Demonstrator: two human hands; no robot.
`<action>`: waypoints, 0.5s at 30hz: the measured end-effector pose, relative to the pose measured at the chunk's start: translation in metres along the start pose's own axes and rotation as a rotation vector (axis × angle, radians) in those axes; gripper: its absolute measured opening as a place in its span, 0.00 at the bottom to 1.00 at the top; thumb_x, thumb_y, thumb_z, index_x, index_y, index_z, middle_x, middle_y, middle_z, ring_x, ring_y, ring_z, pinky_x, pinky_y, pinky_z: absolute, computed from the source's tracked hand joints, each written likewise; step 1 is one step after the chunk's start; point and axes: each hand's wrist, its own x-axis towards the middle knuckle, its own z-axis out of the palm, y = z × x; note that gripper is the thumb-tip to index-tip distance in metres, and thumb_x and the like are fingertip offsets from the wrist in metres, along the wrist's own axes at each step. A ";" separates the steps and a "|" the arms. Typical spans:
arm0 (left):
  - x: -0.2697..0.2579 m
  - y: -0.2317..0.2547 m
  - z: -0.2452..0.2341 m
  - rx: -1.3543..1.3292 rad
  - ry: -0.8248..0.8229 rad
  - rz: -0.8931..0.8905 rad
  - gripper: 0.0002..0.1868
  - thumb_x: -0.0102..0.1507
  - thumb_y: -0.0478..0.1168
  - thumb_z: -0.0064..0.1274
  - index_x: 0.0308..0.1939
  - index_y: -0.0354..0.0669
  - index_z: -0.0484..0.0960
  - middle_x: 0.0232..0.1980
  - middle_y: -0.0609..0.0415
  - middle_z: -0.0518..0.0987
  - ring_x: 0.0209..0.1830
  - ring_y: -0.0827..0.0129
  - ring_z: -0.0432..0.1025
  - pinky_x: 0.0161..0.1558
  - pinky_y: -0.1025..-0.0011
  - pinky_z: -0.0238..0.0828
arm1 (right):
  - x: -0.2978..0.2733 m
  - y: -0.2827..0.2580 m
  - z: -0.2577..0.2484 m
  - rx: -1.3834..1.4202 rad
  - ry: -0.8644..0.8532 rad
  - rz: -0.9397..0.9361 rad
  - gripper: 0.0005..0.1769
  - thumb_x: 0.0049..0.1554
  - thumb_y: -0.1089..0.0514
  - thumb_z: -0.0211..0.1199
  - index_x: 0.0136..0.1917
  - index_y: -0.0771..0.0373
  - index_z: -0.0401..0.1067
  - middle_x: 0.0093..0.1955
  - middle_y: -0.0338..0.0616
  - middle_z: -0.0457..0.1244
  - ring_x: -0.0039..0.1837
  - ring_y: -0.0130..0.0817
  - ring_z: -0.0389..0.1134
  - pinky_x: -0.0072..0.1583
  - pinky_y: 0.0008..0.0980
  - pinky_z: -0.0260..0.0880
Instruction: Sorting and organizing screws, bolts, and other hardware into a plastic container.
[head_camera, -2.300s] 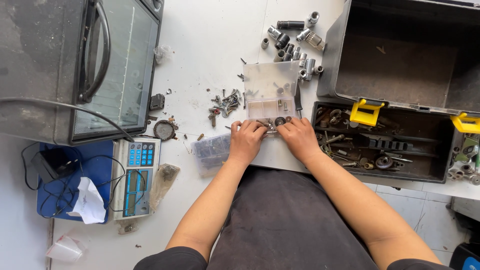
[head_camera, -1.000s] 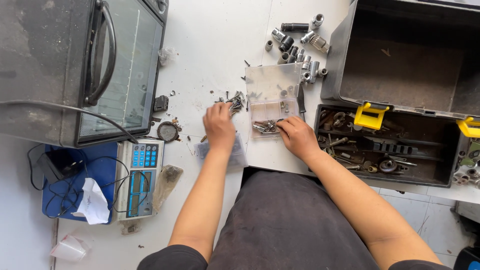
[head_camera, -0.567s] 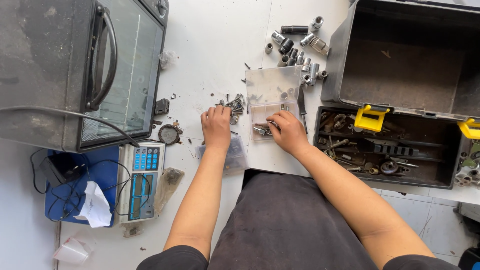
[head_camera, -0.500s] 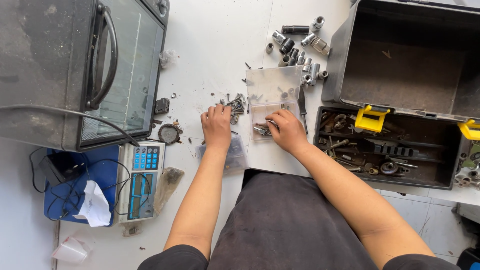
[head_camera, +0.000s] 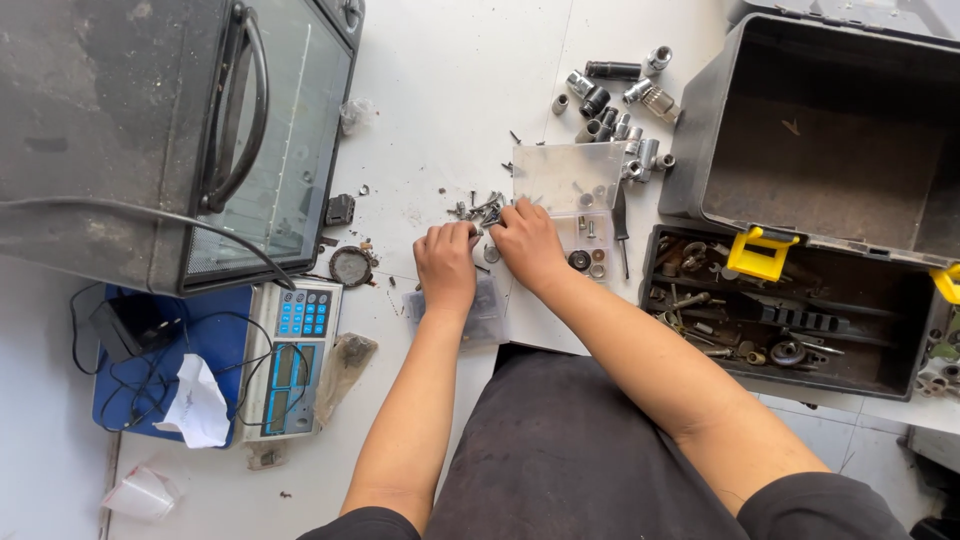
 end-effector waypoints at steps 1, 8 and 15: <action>0.002 0.001 -0.007 0.002 0.001 -0.009 0.07 0.64 0.47 0.58 0.43 0.58 0.76 0.37 0.68 0.72 0.46 0.74 0.70 0.53 0.68 0.63 | 0.004 -0.001 -0.003 0.004 -0.002 -0.007 0.07 0.48 0.60 0.67 0.30 0.53 0.73 0.35 0.42 0.61 0.43 0.41 0.63 0.45 0.36 0.63; 0.010 0.021 -0.031 -0.473 -0.042 -0.182 0.12 0.72 0.38 0.46 0.59 0.52 0.78 0.40 0.58 0.79 0.45 0.62 0.75 0.51 0.62 0.69 | -0.014 0.022 -0.031 0.460 -0.064 0.156 0.03 0.59 0.58 0.68 0.47 0.56 0.75 0.43 0.41 0.68 0.49 0.43 0.70 0.54 0.39 0.67; -0.003 0.052 -0.009 -0.751 -0.081 -0.124 0.10 0.70 0.42 0.53 0.55 0.49 0.78 0.38 0.52 0.83 0.40 0.57 0.80 0.48 0.62 0.77 | -0.035 0.042 -0.060 0.661 -0.056 0.579 0.12 0.59 0.58 0.71 0.57 0.53 0.78 0.47 0.36 0.73 0.45 0.36 0.69 0.49 0.35 0.69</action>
